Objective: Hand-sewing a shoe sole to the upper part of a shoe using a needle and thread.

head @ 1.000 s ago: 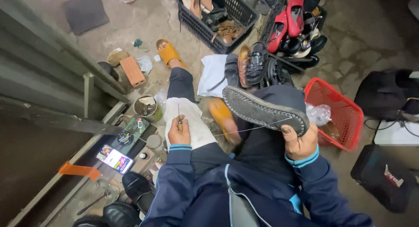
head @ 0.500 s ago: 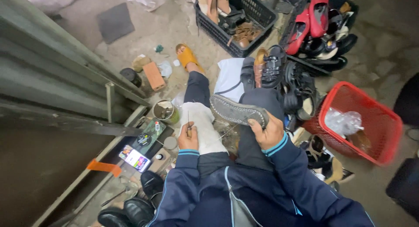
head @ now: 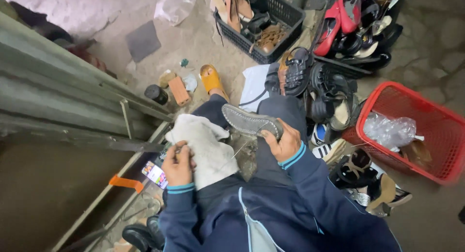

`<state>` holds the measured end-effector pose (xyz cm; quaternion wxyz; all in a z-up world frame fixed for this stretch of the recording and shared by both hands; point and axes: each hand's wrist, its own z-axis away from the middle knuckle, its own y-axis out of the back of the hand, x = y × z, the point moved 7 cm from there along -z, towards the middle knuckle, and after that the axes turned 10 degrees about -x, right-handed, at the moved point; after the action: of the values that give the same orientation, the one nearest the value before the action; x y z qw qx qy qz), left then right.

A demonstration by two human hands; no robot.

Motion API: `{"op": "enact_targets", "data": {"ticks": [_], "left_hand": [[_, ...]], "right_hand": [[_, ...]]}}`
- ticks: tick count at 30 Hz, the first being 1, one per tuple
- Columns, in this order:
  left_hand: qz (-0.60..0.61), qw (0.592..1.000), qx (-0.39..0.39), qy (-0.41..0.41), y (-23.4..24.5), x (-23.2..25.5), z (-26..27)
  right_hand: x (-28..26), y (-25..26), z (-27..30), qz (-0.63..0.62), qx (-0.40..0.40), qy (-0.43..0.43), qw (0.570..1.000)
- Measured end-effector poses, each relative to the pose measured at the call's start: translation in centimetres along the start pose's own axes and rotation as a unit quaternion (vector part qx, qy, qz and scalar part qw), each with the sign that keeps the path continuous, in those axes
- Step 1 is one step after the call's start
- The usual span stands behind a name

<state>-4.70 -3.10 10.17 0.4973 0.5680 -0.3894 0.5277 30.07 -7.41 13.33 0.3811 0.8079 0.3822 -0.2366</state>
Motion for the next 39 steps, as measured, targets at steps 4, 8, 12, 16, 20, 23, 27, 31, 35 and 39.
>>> {"op": "enact_targets", "data": {"ticks": [4, 8, 12, 16, 20, 23, 27, 31, 35, 39], "left_hand": [[-0.013, 0.997, 0.040, -0.060, 1.0, 4.4, 2.9], [-0.109, 0.979, 0.048, -0.166, -0.2, 4.6, 4.1], [-0.090, 0.971, -0.015, -0.219, -4.9, 3.8, 3.7], [-0.124, 0.964, -0.005, -0.234, -6.9, 2.5, 2.2], [-0.085, 0.967, -0.030, -0.239, -8.2, 0.8, 0.6], [-0.068, 0.966, -0.058, -0.244, -8.9, 0.1, -0.2], [-0.064, 0.965, -0.075, -0.244, -10.2, -0.8, -0.7], [-0.047, 0.966, -0.083, -0.242, -10.5, -1.8, -1.4], [-0.027, 0.969, -0.103, -0.225, -10.1, -1.8, -2.3], [-0.018, 0.971, -0.099, -0.215, -9.9, -2.4, -3.4]], "right_hand": [[0.3, 1.8, 0.4, -0.025, 0.005, -0.033, 0.999], [4.9, 2.2, 3.6, -0.028, 0.025, -0.040, 0.998], [7.6, 4.0, 6.6, -0.040, -0.004, -0.052, 0.998], [3.5, 2.8, 2.4, -0.019, -0.032, -0.004, 0.999], [1.3, 2.1, 0.7, -0.003, -0.062, 0.029, 0.998], [1.9, 1.5, 0.6, 0.003, -0.069, 0.030, 0.997], [2.4, 0.7, 0.6, 0.018, -0.086, 0.041, 0.995], [0.9, -0.5, -0.7, 0.047, -0.108, 0.049, 0.992], [2.5, -1.5, -0.2, 0.052, -0.118, 0.037, 0.991], [2.2, -2.3, -1.2, 0.076, -0.136, 0.034, 0.987]]}}
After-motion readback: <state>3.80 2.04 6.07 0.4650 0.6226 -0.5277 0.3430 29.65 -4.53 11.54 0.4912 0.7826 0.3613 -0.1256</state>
